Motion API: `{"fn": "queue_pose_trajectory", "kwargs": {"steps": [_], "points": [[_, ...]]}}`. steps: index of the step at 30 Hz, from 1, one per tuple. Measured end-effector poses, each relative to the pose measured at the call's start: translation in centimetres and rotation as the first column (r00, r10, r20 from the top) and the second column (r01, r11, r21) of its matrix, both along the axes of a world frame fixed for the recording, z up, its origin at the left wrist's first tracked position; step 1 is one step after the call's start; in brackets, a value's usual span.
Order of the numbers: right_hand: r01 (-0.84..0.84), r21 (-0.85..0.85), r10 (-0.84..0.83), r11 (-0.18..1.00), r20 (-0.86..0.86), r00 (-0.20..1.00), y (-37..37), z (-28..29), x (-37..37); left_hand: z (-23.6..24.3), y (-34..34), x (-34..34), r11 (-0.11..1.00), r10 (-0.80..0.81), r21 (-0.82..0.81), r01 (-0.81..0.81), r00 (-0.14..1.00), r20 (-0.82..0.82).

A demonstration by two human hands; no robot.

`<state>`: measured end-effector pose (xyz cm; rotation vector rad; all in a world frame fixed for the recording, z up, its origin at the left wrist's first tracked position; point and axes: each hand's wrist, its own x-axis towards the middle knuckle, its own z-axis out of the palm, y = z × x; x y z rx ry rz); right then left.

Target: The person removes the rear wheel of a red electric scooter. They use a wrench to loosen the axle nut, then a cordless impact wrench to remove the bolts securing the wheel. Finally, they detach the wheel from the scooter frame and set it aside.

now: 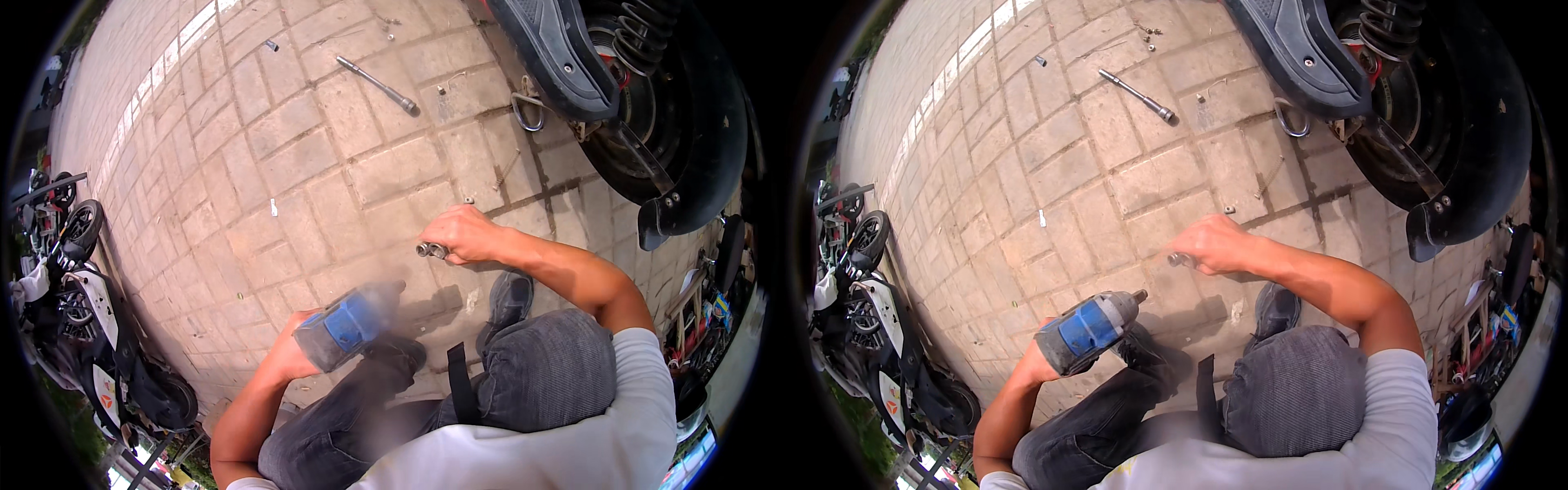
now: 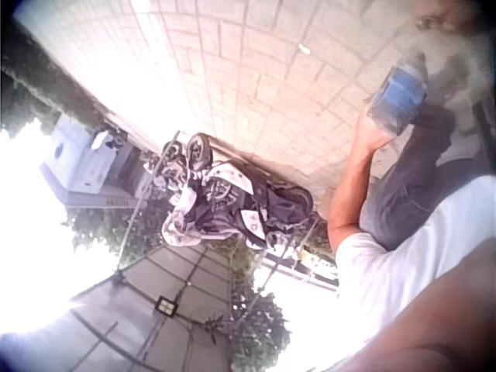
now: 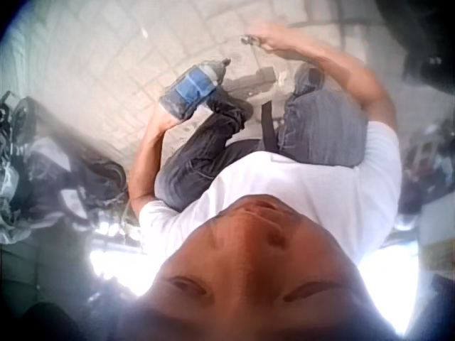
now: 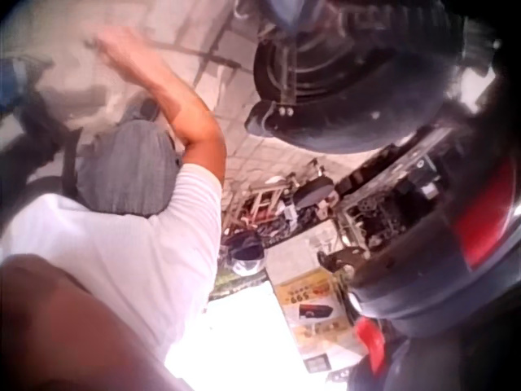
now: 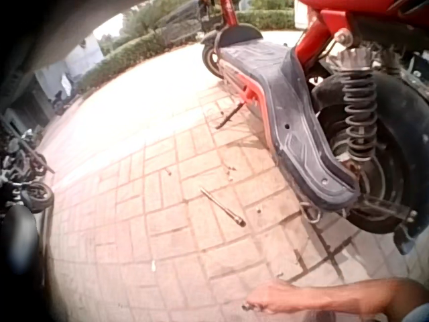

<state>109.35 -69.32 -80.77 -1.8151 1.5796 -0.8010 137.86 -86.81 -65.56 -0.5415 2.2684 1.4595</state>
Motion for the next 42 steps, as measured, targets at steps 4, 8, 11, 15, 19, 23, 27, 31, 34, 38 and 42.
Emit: {"fn": "queue_pose_trajectory", "kwargs": {"steps": [4,8,11,15,19,23,27,31,34,38,42], "points": [[0.321,0.406,-0.383,0.855,0.078,0.920,-1.2,-1.2,-2.9,0.7,-0.7,1.9,0.862,0.467,0.166,-0.479,0.878,0.107],[0.443,0.499,-0.623,0.745,0.284,0.729,-7.6,-0.4,-5.3,-1.2,-1.3,0.9,0.615,0.676,0.386,-0.687,0.712,0.191],[0.451,0.622,-0.767,0.640,0.482,0.423,-7.1,0.3,-5.8,-2.4,-1.0,-0.1,0.561,0.682,0.451,-0.694,0.696,0.222],[0.223,0.621,-0.534,0.752,0.771,-0.345,-3.0,0.5,-4.2,-3.3,-0.3,-1.4,0.548,0.619,0.536,-0.642,0.742,0.257],[0.151,0.725,-0.600,0.672,0.653,-0.463,-2.0,1.7,-1.5,-3.9,0.4,-3.5,0.604,0.491,0.578,-0.549,0.827,0.272],[0.169,0.671,-0.480,0.722,0.662,-0.575,-0.8,4.3,0.6,-3.8,1.1,-5.5,0.632,0.431,0.607,-0.481,0.870,0.240],[0.258,0.679,-0.442,0.688,0.673,-0.593,0.0,5.9,0.8,-3.6,1.5,-7.2,0.677,0.388,0.604,-0.421,0.901,0.194],[0.229,0.690,-0.412,0.686,0.629,-0.660,-0.2,6.4,1.1,-3.8,1.8,-8.6,0.698,0.339,0.627,-0.345,0.931,0.135],[0.209,0.776,-0.496,0.595,0.559,-0.664,-0.7,6.4,1.3,-3.6,2.1,-9.0,0.795,0.288,0.519,-0.312,0.949,0.130],[0.126,0.851,-0.611,0.510,0.461,-0.644,-1.1,5.6,0.8,-3.5,2.9,-9.1,0.989,0.137,0.066,-0.134,0.989,-0.048],[0.047,0.876,-0.735,0.479,0.430,-0.524,-1.5,4.6,0.3,-3.9,2.8,-9.4,0.990,-0.042,-0.137,0.017,0.983,-0.179]]}}
